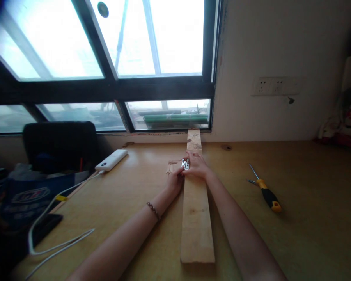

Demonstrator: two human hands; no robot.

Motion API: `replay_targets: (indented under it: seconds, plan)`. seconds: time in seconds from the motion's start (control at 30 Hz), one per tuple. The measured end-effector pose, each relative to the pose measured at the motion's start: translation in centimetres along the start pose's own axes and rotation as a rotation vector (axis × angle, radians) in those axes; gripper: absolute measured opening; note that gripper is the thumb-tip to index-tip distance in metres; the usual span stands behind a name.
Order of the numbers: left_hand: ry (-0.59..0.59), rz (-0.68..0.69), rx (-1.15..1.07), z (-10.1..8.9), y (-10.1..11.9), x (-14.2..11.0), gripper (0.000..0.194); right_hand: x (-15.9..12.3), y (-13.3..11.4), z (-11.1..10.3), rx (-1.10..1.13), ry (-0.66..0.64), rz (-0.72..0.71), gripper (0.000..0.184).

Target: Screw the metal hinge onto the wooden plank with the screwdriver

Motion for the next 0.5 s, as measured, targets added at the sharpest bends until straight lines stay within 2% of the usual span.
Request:
replay_targets:
  seconds: [0.13,0.2,0.23,0.3,0.37,0.4,0.43,0.5]
  plan:
    - [0.066,-0.071,-0.022,-0.1,0.3,-0.5,0.021,0.0,0.1,0.0,-0.002,0.008,0.008,0.085]
    - [0.183,-0.105,0.01,-0.7,0.5,-1.3,0.018,0.0,0.2,-0.1,0.003,0.016,0.006,0.081]
    - [0.279,-0.097,0.061,-1.2,0.7,-2.0,0.017,0.0,0.3,-0.1,0.007,0.019,0.008,0.079]
    - [0.515,0.004,0.249,-2.0,1.7,-4.4,0.019,0.1,0.4,-0.1,0.02,0.022,0.018,0.077]
    - [0.699,0.226,0.537,-1.8,3.6,-8.0,0.031,0.1,0.4,-0.2,0.04,0.022,0.019,0.074]
    - [0.628,0.389,0.681,-0.7,4.7,-9.6,0.034,0.1,0.4,-0.3,0.053,0.02,0.015,0.073]
    - [0.49,0.56,0.831,1.0,5.7,-11.2,0.034,0.1,0.4,-0.4,0.066,0.022,0.013,0.073]
    - [0.104,0.887,1.116,5.7,6.7,-14.1,0.019,0.0,0.3,-0.6,0.093,0.026,0.017,0.072]
Point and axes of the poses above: each hand's wrist, its own x-axis towards the middle knuckle, its own z-axis out of the palm, y = z × x, the point moved 4 cm from there along x, towards the middle knuckle, and after that the axes turned 13 degrees about x, right-handed, at the moved point
